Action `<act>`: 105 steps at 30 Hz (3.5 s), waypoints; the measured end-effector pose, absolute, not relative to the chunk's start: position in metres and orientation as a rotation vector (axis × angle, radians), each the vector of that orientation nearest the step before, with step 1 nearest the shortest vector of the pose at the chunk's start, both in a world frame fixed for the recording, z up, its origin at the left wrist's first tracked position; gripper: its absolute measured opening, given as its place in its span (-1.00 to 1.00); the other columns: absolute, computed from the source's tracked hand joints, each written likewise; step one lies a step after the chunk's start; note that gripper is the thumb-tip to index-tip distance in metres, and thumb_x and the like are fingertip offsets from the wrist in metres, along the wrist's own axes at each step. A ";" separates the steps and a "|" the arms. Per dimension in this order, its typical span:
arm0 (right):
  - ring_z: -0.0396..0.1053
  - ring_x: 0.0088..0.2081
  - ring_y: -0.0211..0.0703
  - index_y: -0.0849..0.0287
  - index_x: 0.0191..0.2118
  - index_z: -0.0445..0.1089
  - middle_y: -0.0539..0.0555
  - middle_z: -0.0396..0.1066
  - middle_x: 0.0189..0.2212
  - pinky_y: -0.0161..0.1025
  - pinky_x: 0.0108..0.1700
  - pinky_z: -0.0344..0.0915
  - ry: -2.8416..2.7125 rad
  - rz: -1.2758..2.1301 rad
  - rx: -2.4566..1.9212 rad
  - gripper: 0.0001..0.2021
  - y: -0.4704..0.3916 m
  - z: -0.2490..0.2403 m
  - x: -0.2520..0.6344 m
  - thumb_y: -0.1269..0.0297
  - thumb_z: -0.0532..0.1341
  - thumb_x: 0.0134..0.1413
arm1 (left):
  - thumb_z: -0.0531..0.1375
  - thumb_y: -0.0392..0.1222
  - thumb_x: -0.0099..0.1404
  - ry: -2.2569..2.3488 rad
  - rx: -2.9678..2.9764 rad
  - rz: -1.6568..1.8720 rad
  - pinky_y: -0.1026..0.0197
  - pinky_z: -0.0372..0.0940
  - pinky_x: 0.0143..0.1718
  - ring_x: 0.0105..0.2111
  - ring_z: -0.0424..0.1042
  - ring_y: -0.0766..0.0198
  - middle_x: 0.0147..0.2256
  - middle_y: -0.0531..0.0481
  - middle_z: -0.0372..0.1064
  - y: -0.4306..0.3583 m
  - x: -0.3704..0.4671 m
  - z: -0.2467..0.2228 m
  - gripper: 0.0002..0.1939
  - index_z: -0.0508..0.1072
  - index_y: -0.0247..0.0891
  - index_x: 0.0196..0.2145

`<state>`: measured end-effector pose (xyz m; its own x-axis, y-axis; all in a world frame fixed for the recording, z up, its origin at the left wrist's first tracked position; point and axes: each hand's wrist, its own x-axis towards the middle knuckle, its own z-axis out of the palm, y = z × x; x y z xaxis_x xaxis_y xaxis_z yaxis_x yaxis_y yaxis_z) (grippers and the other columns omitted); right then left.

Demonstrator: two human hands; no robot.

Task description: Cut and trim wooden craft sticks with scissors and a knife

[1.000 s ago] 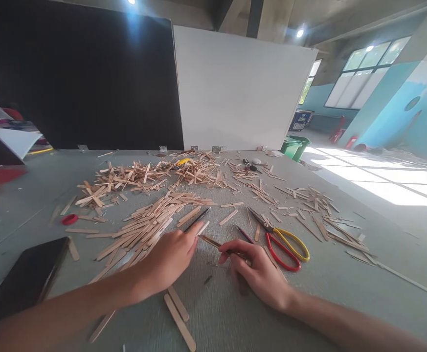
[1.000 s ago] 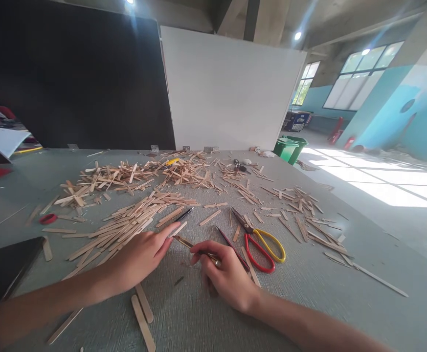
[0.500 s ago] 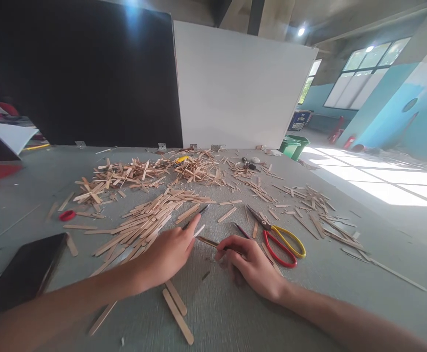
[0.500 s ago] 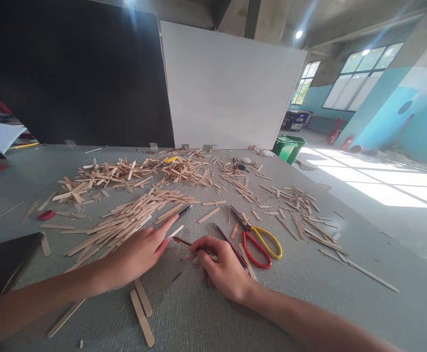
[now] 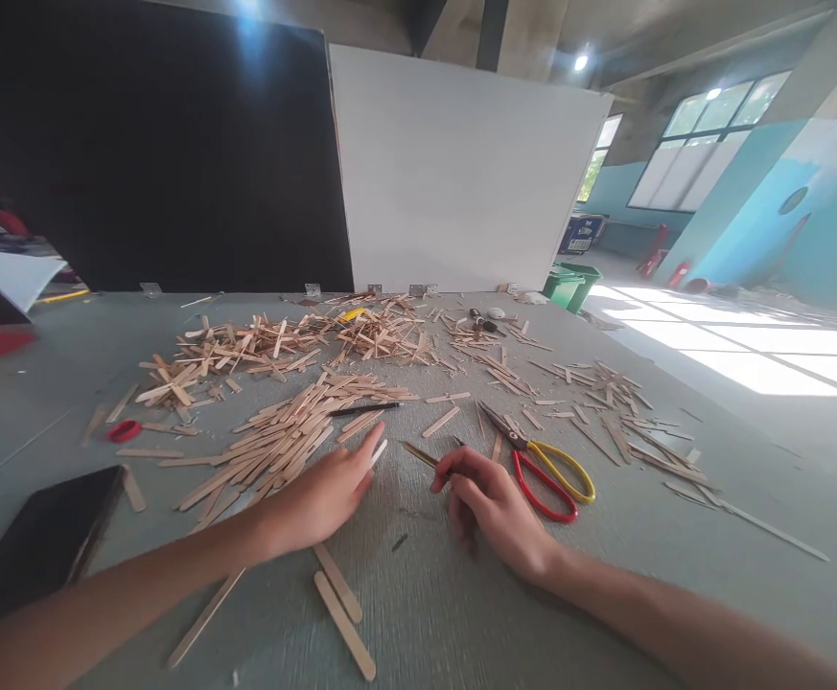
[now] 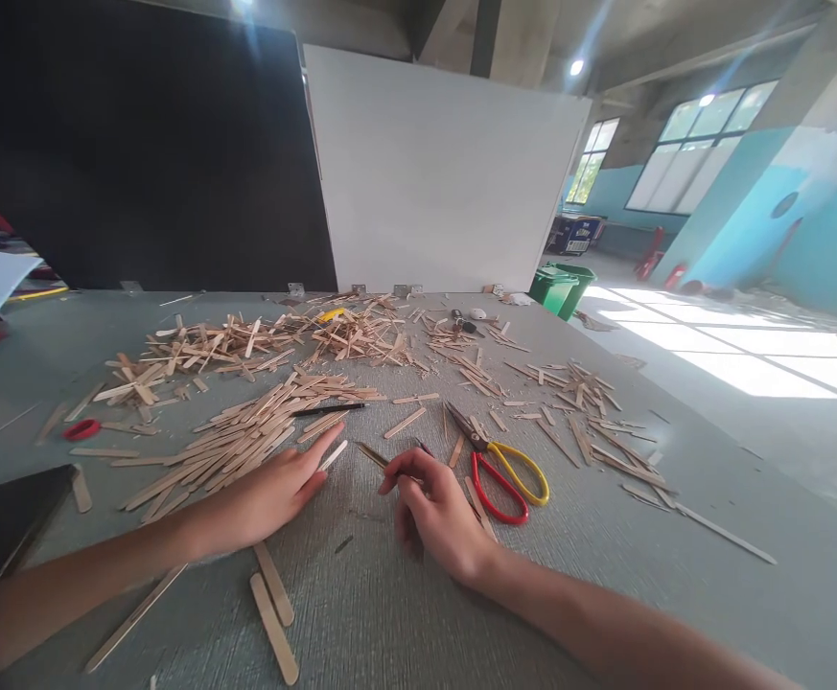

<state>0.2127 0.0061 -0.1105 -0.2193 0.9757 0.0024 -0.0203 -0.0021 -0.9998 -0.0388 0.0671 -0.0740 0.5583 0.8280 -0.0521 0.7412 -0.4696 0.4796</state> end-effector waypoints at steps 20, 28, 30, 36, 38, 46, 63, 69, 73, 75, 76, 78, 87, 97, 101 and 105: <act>0.23 -0.69 -0.33 0.11 -0.18 0.31 -0.16 0.34 -0.61 -0.37 -0.63 0.21 -1.378 1.346 -1.116 -0.86 0.005 -0.103 0.211 0.32 0.04 0.21 | -0.08 0.14 0.54 1.334 2.122 0.377 0.20 0.07 -0.37 -0.45 0.25 0.22 -0.46 0.12 0.23 0.072 -0.029 -0.045 -0.56 0.40 -0.17 -0.28; 0.27 -0.67 -0.38 0.13 -0.18 0.30 -0.06 0.44 -0.39 -0.36 -0.62 0.22 -1.396 1.327 -1.120 -0.85 0.004 -0.103 0.211 0.30 0.04 0.18 | -0.12 0.14 0.56 1.302 2.071 0.397 0.20 0.10 -0.37 -0.45 0.23 0.22 -0.43 0.13 0.23 0.066 -0.030 -0.048 -0.60 0.38 -0.14 -0.09; 0.29 -0.66 -0.39 0.13 -0.18 0.30 -0.04 0.44 -0.35 -0.35 -0.62 0.22 -1.400 1.324 -1.120 -0.85 0.004 -0.102 0.210 0.30 0.04 0.18 | -0.11 0.11 0.56 1.299 2.063 0.392 0.21 0.08 -0.41 -0.49 0.20 0.23 -0.47 0.15 0.19 0.065 -0.030 -0.048 -0.63 0.36 -0.13 -0.10; 0.27 -0.67 -0.38 0.12 -0.19 0.31 -0.09 0.41 -0.43 -0.36 -0.62 0.20 -1.413 1.323 -1.132 -0.86 0.004 -0.101 0.211 0.34 0.02 0.20 | -0.08 0.14 0.55 1.275 2.082 0.388 0.21 0.05 -0.43 -0.49 0.20 0.23 -0.46 0.12 0.22 0.066 -0.030 -0.046 -0.61 0.40 -0.14 -0.16; 0.26 -0.67 -0.37 0.12 -0.19 0.31 -0.11 0.38 -0.46 -0.36 -0.62 0.20 -1.417 1.323 -1.132 -0.85 0.004 -0.101 0.211 0.35 0.02 0.20 | -0.07 0.15 0.55 1.269 2.093 0.391 0.21 0.07 -0.39 -0.45 0.23 0.21 -0.43 0.10 0.25 0.067 -0.029 -0.045 -0.59 0.42 -0.14 -0.17; 0.25 -0.67 -0.36 0.12 -0.18 0.28 -0.13 0.36 -0.50 -0.37 -0.62 0.19 -1.421 1.326 -1.128 -0.86 0.003 -0.102 0.211 0.36 0.02 0.21 | -0.09 0.01 0.55 1.273 2.044 0.365 0.21 0.02 -0.45 -0.52 0.13 0.24 -0.51 0.17 0.10 0.065 -0.030 -0.042 -0.65 0.44 -0.12 -0.10; 0.22 -0.66 -0.27 0.07 -0.12 0.29 -0.20 0.26 -0.66 -0.35 -0.58 0.17 -1.511 1.291 -1.177 -0.87 0.003 -0.109 0.212 0.30 0.01 0.41 | -0.03 0.08 0.52 1.280 2.052 0.359 0.21 -0.01 -0.46 -0.51 0.14 0.24 -0.48 0.13 0.15 0.065 -0.029 -0.033 -0.63 0.49 -0.12 -0.17; 0.23 -0.66 -0.28 0.07 -0.13 0.27 -0.20 0.25 -0.64 -0.36 -0.59 0.18 -1.508 1.293 -1.170 -0.89 0.002 -0.107 0.211 0.29 0.02 0.40 | -0.02 0.08 0.52 1.281 2.060 0.322 0.22 -0.04 -0.49 -0.54 0.09 0.26 -0.52 0.14 0.11 0.062 -0.027 -0.029 -0.62 0.47 -0.15 -0.26; 0.22 -0.66 -0.28 0.07 -0.13 0.27 -0.20 0.25 -0.64 -0.36 -0.59 0.19 -1.504 1.301 -1.174 -0.90 0.002 -0.106 0.211 0.30 0.03 0.38 | -0.01 0.02 0.50 1.294 2.061 0.322 0.21 -0.05 -0.49 -0.55 0.09 0.25 -0.54 0.14 0.09 0.063 -0.027 -0.029 -0.66 0.48 -0.15 -0.26; 0.22 -0.66 -0.28 0.07 -0.14 0.28 -0.20 0.24 -0.66 -0.36 -0.58 0.19 -1.504 1.302 -1.179 -0.90 0.002 -0.105 0.210 0.30 0.03 0.37 | -0.01 -0.02 0.49 1.297 2.060 0.324 0.21 -0.05 -0.49 -0.56 0.09 0.24 -0.55 0.14 0.08 0.064 -0.026 -0.029 -0.68 0.48 -0.14 -0.24; 0.23 -0.66 -0.27 0.08 -0.14 0.28 -0.20 0.24 -0.66 -0.36 -0.58 0.19 -1.504 1.301 -1.182 -0.89 0.002 -0.105 0.210 0.30 0.03 0.37 | -0.01 -0.04 0.48 1.298 2.059 0.325 0.21 -0.06 -0.49 -0.56 0.09 0.24 -0.56 0.14 0.07 0.064 -0.026 -0.029 -0.69 0.48 -0.14 -0.24; 0.24 -0.65 -0.28 0.08 -0.14 0.28 -0.19 0.25 -0.64 -0.36 -0.57 0.19 -1.505 1.296 -1.188 -0.90 0.003 -0.105 0.210 0.30 0.03 0.36 | -0.01 -0.05 0.48 1.301 2.057 0.327 0.21 -0.06 -0.50 -0.57 0.08 0.24 -0.57 0.15 0.05 0.064 -0.026 -0.029 -0.70 0.48 -0.14 -0.24; 0.24 -0.66 -0.28 0.08 -0.14 0.28 -0.19 0.26 -0.64 -0.36 -0.58 0.20 -1.520 1.296 -1.196 -0.90 0.001 -0.105 0.210 0.29 0.04 0.36 | 0.00 0.06 0.48 1.301 2.075 0.338 0.22 -0.03 -0.49 -0.54 0.13 0.23 -0.54 0.13 0.14 0.062 -0.024 -0.029 -0.64 0.48 -0.15 -0.27; 0.24 -0.65 -0.26 0.08 -0.16 0.28 -0.18 0.27 -0.65 -0.34 -0.55 0.19 -1.531 1.296 -1.211 -0.90 0.001 -0.101 0.210 0.31 0.03 0.34 | -0.02 0.06 0.49 1.293 2.076 0.314 0.22 -0.03 -0.49 -0.54 0.13 0.24 -0.53 0.13 0.15 0.062 -0.026 -0.031 -0.63 0.47 -0.17 -0.26; 0.25 -0.65 -0.26 0.07 -0.16 0.28 -0.19 0.25 -0.65 -0.33 -0.54 0.18 -1.532 1.291 -1.205 -0.92 0.001 -0.101 0.210 0.29 0.05 0.34 | -0.01 0.06 0.49 1.287 2.089 0.301 0.22 -0.04 -0.48 -0.53 0.13 0.24 -0.51 0.12 0.17 0.063 -0.025 -0.032 -0.64 0.47 -0.17 -0.26; 0.25 -0.64 -0.28 0.08 -0.16 0.28 -0.17 0.29 -0.60 -0.33 -0.55 0.18 -1.535 1.287 -1.193 -0.91 0.001 -0.101 0.209 0.29 0.05 0.34 | -0.01 0.05 0.49 1.286 2.097 0.302 0.21 -0.04 -0.47 -0.52 0.14 0.24 -0.50 0.12 0.18 0.064 -0.024 -0.033 -0.63 0.47 -0.18 -0.27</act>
